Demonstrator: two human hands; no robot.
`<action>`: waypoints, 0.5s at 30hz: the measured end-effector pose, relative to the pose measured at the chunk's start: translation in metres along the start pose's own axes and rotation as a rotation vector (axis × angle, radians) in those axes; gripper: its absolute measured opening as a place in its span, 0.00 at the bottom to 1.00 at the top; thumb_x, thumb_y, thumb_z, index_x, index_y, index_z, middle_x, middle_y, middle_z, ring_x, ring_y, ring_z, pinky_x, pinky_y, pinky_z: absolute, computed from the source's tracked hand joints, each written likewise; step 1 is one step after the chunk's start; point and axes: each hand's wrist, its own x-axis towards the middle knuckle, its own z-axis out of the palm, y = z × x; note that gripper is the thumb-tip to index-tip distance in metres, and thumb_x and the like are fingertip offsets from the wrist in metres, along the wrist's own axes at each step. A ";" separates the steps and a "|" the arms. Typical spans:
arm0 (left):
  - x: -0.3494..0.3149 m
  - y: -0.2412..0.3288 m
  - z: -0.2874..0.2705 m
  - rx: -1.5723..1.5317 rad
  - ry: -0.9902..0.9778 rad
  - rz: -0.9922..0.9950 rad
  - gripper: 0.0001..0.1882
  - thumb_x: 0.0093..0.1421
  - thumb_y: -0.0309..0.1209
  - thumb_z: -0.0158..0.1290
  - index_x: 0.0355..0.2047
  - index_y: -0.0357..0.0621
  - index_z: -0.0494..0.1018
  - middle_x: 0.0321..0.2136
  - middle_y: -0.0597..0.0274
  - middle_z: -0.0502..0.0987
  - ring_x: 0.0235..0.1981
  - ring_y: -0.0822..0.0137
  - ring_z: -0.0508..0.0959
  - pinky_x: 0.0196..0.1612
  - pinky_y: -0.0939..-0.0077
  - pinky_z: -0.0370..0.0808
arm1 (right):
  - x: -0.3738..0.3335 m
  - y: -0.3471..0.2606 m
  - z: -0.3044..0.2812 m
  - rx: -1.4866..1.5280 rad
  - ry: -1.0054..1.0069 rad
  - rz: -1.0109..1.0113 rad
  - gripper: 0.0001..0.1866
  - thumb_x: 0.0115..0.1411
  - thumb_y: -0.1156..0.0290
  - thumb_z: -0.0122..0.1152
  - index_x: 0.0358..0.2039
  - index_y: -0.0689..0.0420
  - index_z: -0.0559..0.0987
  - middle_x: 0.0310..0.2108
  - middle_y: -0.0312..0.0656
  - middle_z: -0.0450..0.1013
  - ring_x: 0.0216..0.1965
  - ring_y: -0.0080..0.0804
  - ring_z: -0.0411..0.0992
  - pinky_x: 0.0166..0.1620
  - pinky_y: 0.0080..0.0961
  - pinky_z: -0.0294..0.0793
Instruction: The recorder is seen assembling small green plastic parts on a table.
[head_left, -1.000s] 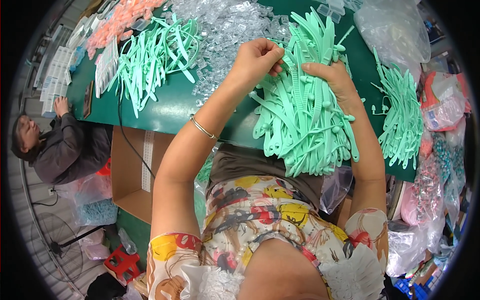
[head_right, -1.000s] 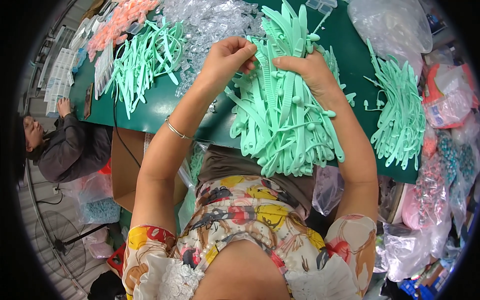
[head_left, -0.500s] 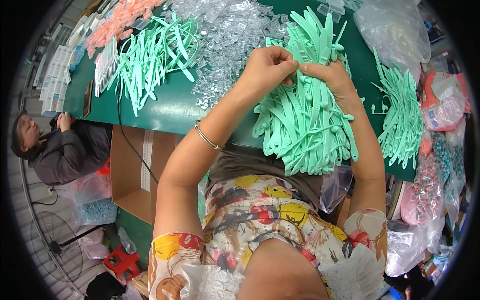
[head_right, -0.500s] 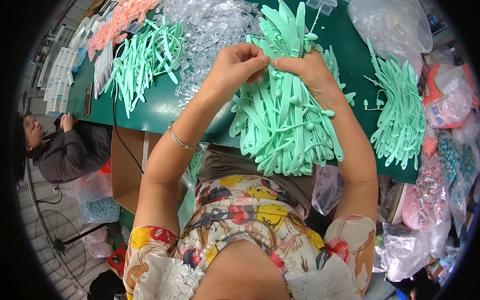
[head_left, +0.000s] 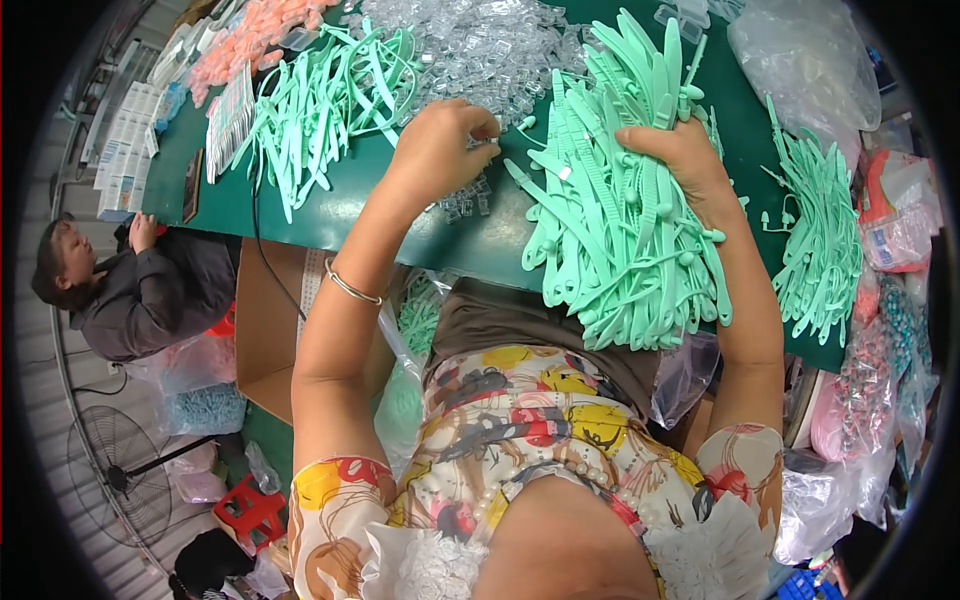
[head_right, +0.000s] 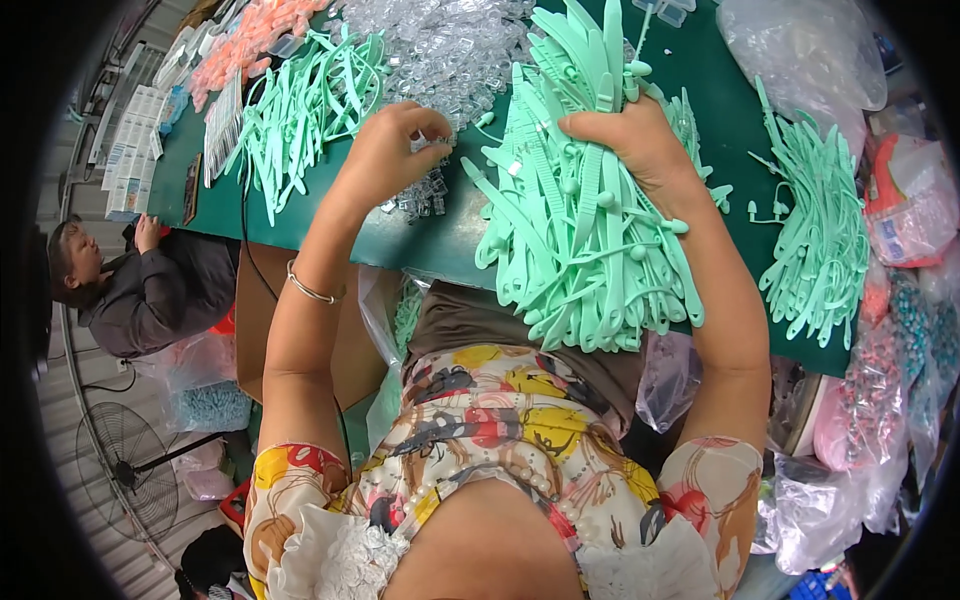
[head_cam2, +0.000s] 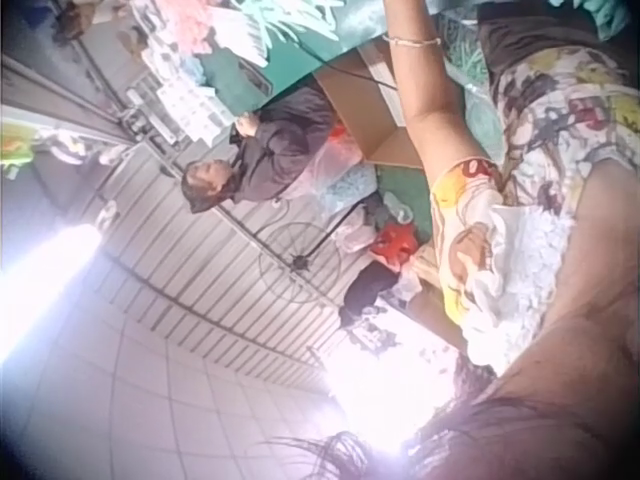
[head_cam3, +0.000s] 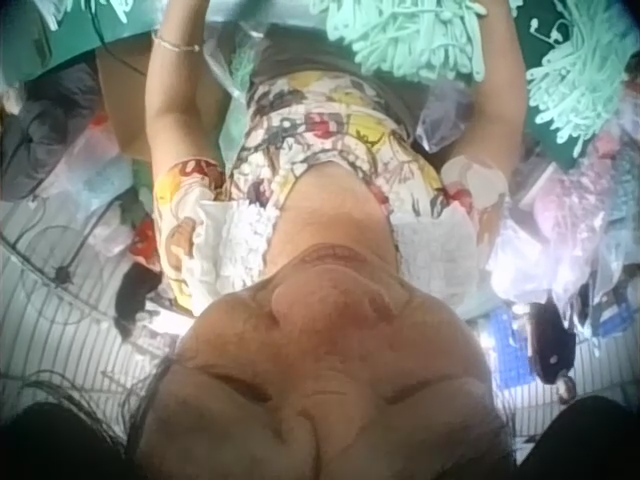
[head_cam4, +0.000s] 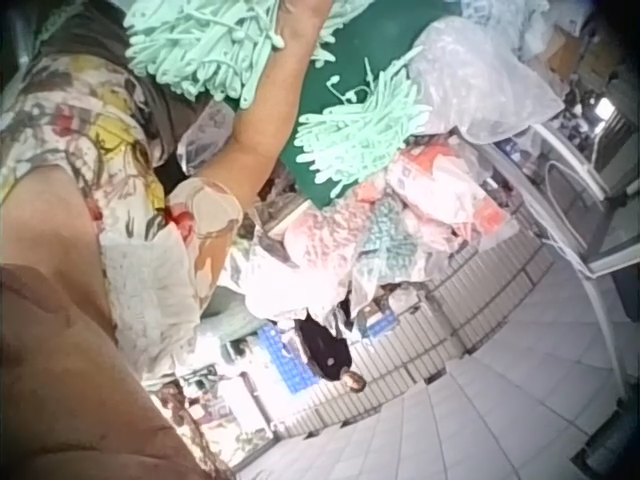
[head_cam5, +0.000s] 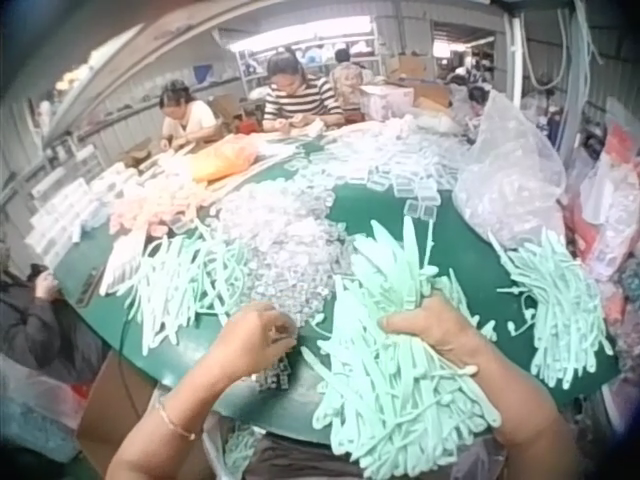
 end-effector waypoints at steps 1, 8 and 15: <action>-0.005 0.001 0.003 0.109 0.072 0.044 0.08 0.46 0.26 0.58 0.29 0.41 0.75 0.23 0.61 0.75 0.28 0.62 0.75 0.33 0.71 0.70 | -0.001 -0.001 0.001 0.010 -0.001 0.013 0.25 0.46 0.75 0.61 0.47 0.63 0.71 0.38 0.40 0.72 0.34 0.26 0.72 0.37 0.23 0.72; -0.005 -0.005 0.022 0.296 0.106 0.092 0.11 0.43 0.28 0.60 0.29 0.46 0.76 0.24 0.60 0.74 0.32 0.56 0.74 0.35 0.64 0.70 | 0.003 0.005 -0.002 0.010 -0.002 0.007 0.25 0.46 0.75 0.61 0.47 0.63 0.71 0.38 0.40 0.72 0.35 0.26 0.72 0.38 0.23 0.72; -0.009 0.003 0.021 0.300 0.235 0.024 0.09 0.43 0.29 0.60 0.27 0.45 0.77 0.25 0.60 0.74 0.30 0.57 0.74 0.33 0.65 0.70 | 0.002 0.002 -0.002 -0.012 -0.013 -0.002 0.25 0.46 0.75 0.61 0.47 0.63 0.71 0.38 0.40 0.72 0.35 0.26 0.72 0.38 0.23 0.72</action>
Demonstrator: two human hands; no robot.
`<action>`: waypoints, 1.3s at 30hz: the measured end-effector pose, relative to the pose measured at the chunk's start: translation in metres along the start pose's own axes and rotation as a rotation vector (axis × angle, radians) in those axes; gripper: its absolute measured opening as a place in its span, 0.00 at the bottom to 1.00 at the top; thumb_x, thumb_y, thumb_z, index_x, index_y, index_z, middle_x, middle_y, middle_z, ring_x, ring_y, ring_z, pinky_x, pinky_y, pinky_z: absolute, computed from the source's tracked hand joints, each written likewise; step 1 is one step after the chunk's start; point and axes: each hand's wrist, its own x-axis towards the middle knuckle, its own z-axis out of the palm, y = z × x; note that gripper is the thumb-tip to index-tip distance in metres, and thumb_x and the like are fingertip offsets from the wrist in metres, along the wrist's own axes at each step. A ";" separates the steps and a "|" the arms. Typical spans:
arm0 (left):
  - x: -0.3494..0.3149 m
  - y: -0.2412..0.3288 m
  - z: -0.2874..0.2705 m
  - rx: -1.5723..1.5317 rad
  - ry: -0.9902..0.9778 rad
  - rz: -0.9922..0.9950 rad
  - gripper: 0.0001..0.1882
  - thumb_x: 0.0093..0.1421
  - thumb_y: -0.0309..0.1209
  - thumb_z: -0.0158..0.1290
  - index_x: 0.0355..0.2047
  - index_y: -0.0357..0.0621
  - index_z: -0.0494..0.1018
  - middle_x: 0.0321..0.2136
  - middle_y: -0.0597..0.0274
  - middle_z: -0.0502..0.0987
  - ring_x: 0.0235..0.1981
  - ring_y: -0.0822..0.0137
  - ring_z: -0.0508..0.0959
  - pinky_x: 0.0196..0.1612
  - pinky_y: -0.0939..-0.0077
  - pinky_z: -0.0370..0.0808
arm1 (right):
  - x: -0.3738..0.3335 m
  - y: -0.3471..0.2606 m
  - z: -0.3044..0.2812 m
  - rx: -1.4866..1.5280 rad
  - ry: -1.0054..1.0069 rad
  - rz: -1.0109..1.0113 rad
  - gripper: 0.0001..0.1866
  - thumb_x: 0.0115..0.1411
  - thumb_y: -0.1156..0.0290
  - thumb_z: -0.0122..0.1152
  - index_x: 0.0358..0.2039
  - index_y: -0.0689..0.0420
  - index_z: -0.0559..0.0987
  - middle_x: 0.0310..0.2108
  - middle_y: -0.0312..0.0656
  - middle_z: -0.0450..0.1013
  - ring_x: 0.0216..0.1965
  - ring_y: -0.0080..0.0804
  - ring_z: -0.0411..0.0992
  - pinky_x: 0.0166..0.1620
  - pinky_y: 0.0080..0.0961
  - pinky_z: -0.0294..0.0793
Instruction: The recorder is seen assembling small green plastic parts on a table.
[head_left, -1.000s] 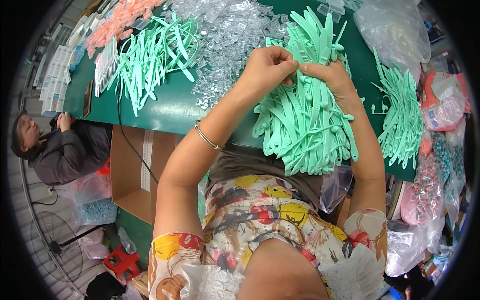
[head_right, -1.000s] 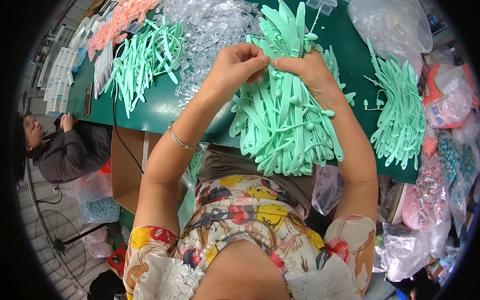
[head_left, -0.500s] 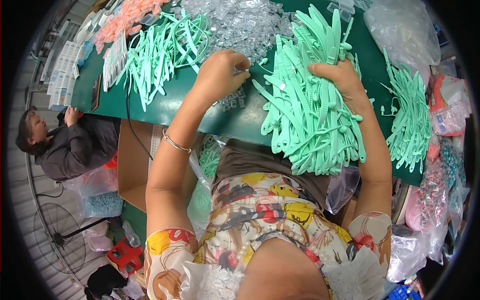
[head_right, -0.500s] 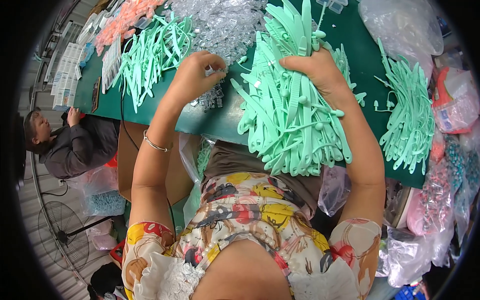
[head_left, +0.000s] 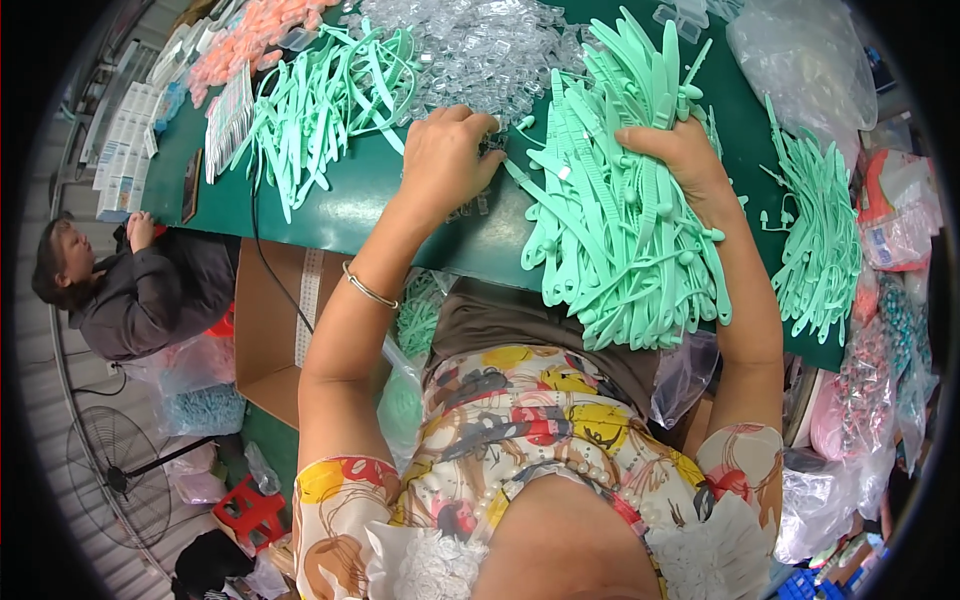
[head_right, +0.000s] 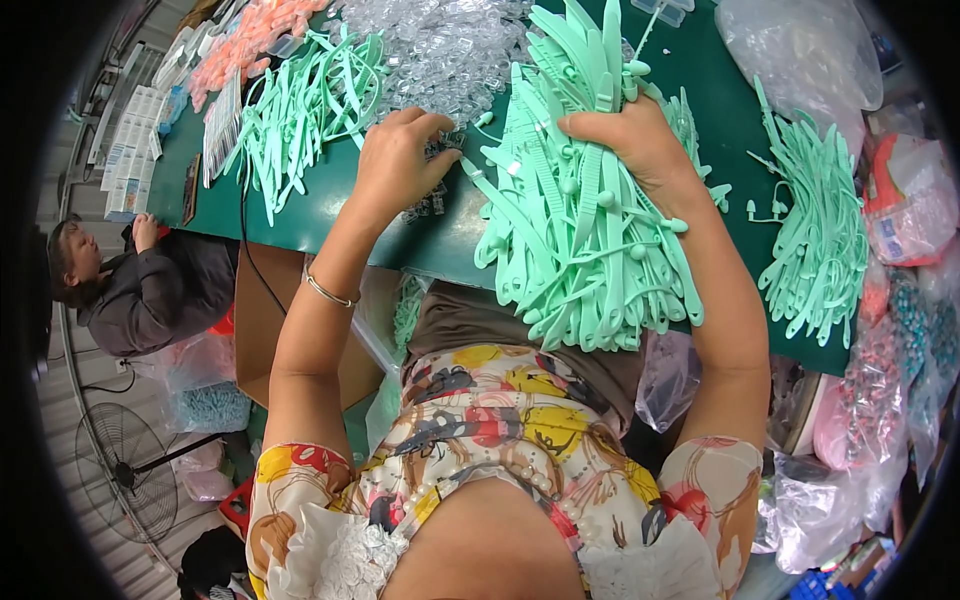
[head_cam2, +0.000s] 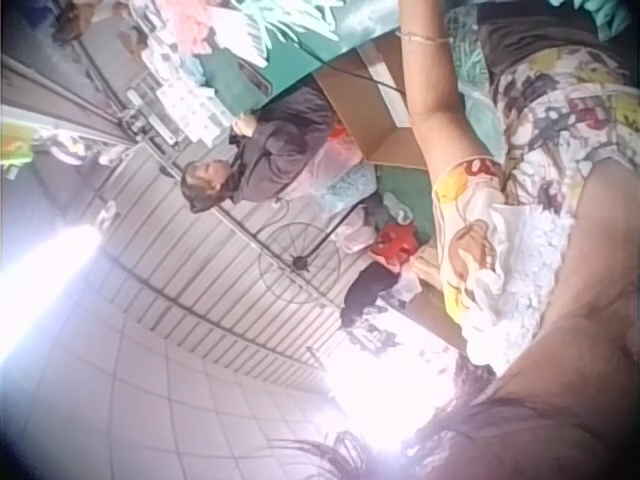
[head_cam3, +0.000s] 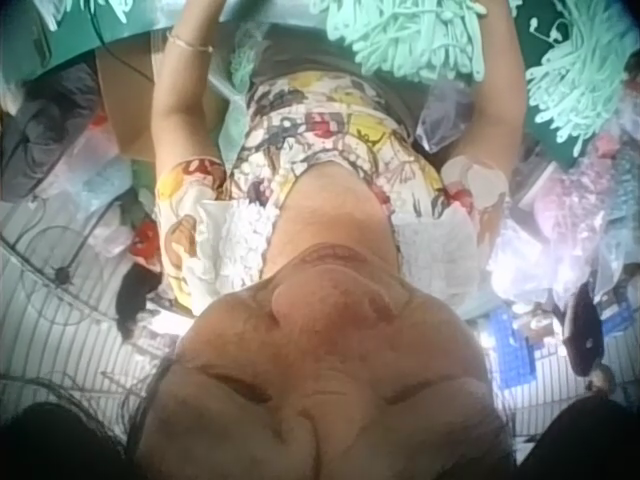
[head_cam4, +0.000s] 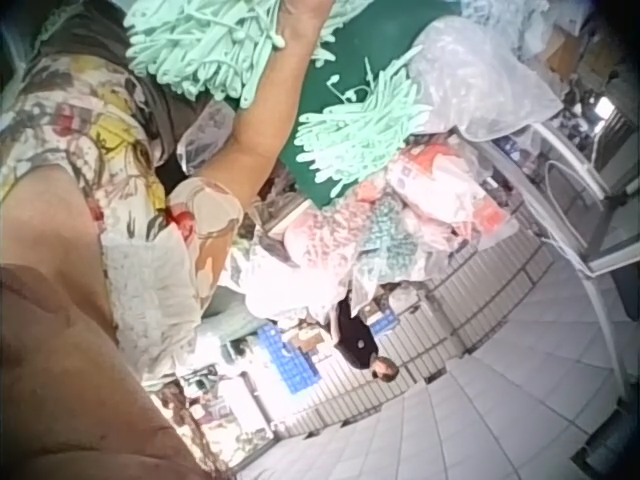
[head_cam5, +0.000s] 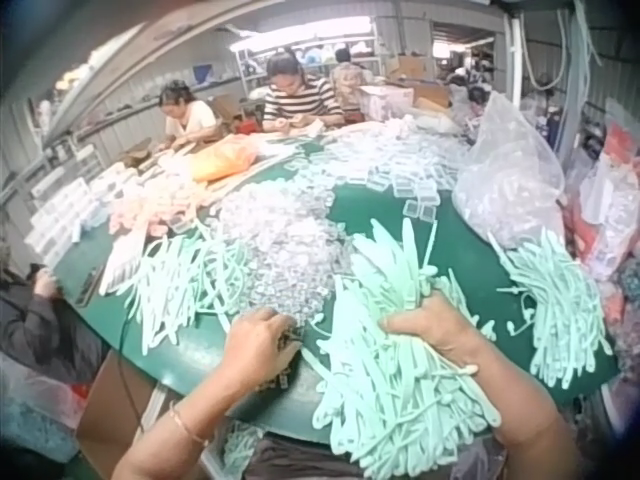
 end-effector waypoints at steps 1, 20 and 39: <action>0.000 0.000 0.001 0.001 0.001 0.000 0.09 0.43 0.29 0.60 0.27 0.45 0.77 0.25 0.60 0.74 0.30 0.57 0.74 0.33 0.65 0.70 | 0.000 0.000 0.000 0.006 0.001 0.008 0.25 0.46 0.75 0.61 0.47 0.62 0.71 0.38 0.40 0.72 0.35 0.26 0.71 0.38 0.23 0.72; 0.027 0.029 -0.003 -0.892 -0.148 -0.375 0.09 0.54 0.32 0.55 0.29 0.38 0.74 0.24 0.67 0.75 0.23 0.76 0.68 0.29 0.82 0.64 | -0.004 -0.004 0.003 0.044 -0.024 0.020 0.25 0.46 0.76 0.60 0.47 0.63 0.71 0.38 0.39 0.72 0.35 0.23 0.71 0.38 0.21 0.71; 0.049 0.049 0.000 -1.583 -0.345 -0.575 0.06 0.54 0.27 0.54 0.31 0.38 0.73 0.27 0.60 0.77 0.22 0.79 0.72 0.26 0.90 0.69 | 0.000 -0.004 0.008 0.028 -0.029 -0.034 0.23 0.42 0.79 0.63 0.42 0.63 0.74 0.34 0.39 0.74 0.32 0.23 0.73 0.35 0.20 0.72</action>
